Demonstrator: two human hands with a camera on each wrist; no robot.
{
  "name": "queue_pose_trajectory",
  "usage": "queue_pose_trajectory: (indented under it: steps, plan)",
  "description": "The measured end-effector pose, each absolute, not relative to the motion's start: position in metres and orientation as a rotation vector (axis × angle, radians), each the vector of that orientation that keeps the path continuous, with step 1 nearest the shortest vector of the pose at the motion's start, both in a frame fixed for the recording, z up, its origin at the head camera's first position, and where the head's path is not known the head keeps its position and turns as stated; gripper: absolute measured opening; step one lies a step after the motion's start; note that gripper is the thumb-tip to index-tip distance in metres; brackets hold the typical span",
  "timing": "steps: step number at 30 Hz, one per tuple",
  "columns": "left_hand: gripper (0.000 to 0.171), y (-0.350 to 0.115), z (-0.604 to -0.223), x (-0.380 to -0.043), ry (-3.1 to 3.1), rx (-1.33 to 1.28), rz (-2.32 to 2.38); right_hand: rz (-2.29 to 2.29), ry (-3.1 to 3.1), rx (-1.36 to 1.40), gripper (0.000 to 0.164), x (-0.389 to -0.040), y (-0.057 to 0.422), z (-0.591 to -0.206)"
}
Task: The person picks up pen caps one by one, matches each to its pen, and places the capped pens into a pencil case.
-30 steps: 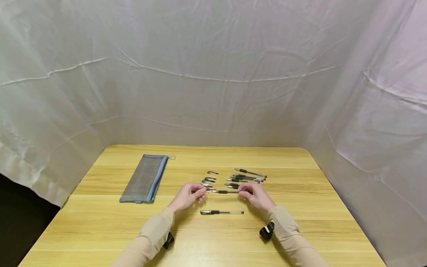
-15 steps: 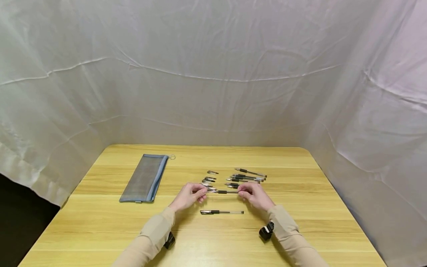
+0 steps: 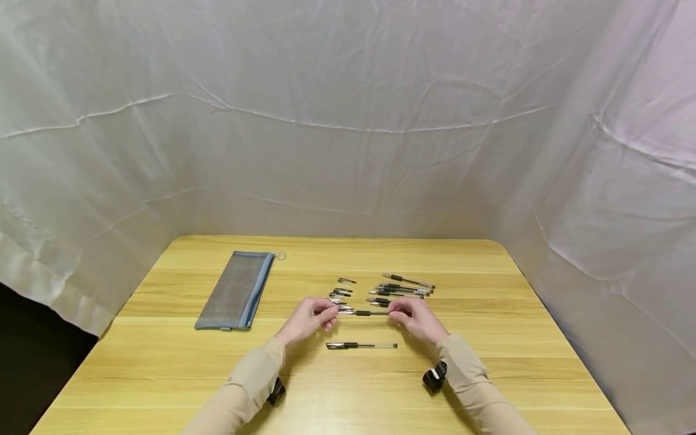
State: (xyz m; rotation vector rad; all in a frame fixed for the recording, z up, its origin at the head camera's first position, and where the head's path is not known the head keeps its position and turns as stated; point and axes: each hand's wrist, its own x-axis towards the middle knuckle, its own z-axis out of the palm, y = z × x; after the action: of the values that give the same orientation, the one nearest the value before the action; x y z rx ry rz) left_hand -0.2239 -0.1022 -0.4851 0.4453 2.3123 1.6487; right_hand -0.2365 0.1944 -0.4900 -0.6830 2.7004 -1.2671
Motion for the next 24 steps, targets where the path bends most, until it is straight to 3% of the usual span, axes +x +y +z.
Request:
queue_pose_trajectory:
  steps: [24]
  plan:
    - [0.024, -0.0997, -0.4852, -0.2226, 2.257, 0.458, 1.689, -1.454, 2.513, -0.620, 0.015, -0.2330, 0.1920, -0.4900]
